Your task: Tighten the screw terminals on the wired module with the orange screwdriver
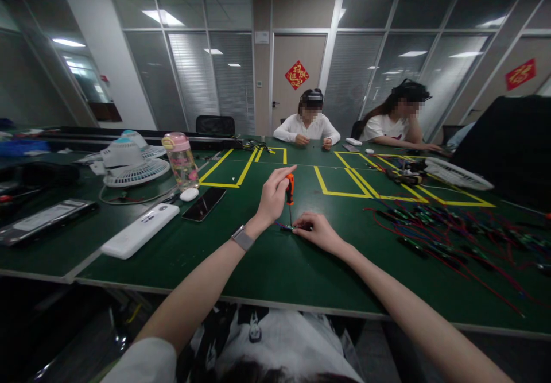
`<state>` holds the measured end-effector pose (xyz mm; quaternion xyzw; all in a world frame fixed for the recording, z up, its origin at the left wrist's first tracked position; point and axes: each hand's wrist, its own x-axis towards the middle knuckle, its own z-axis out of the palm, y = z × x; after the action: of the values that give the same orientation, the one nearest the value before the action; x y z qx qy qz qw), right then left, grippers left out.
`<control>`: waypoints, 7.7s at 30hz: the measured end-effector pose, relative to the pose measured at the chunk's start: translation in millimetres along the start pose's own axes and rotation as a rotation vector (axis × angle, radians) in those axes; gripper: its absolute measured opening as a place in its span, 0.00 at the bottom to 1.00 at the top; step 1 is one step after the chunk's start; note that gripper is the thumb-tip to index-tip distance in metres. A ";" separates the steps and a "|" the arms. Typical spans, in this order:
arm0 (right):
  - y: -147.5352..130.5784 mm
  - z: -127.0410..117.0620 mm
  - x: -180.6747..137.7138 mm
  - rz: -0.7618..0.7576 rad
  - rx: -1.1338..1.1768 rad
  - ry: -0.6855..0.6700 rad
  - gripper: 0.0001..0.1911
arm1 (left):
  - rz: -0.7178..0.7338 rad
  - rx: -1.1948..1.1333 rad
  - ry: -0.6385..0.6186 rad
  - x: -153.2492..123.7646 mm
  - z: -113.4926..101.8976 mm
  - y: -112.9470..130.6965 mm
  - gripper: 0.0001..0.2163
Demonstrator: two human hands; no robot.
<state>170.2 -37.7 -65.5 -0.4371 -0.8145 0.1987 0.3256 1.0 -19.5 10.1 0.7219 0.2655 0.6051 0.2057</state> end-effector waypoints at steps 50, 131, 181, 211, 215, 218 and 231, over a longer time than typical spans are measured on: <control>-1.7 -3.2 0.3 0.000 0.013 -0.017 0.07 | 0.021 0.027 -0.035 1.1 1.5 3.1 0.16; 1.6 -2.4 0.8 0.001 -0.001 -0.023 0.08 | 0.009 0.076 0.046 -3.8 8.0 6.0 0.11; -1.4 -3.6 0.7 0.003 -0.008 -0.027 0.07 | 0.025 0.180 0.157 -4.3 7.7 4.9 0.12; -1.4 -3.5 0.4 0.001 0.003 -0.016 0.08 | -0.020 0.045 0.089 -5.4 10.3 2.1 0.14; -0.2 -3.3 0.7 -0.003 0.004 -0.019 0.08 | -0.008 0.080 0.092 -4.1 7.6 3.5 0.13; 0.8 -3.3 0.6 -0.007 -0.005 -0.018 0.08 | -0.042 -0.066 0.041 -3.3 7.7 -1.1 0.16; -1.5 -3.8 0.9 0.000 0.011 -0.025 0.08 | -0.005 0.068 0.069 -2.8 6.7 3.9 0.13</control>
<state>171.6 -37.6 -61.6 -0.4329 -0.8173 0.2086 0.3179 7.8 -24.1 9.1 0.7065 0.2945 0.6199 0.1730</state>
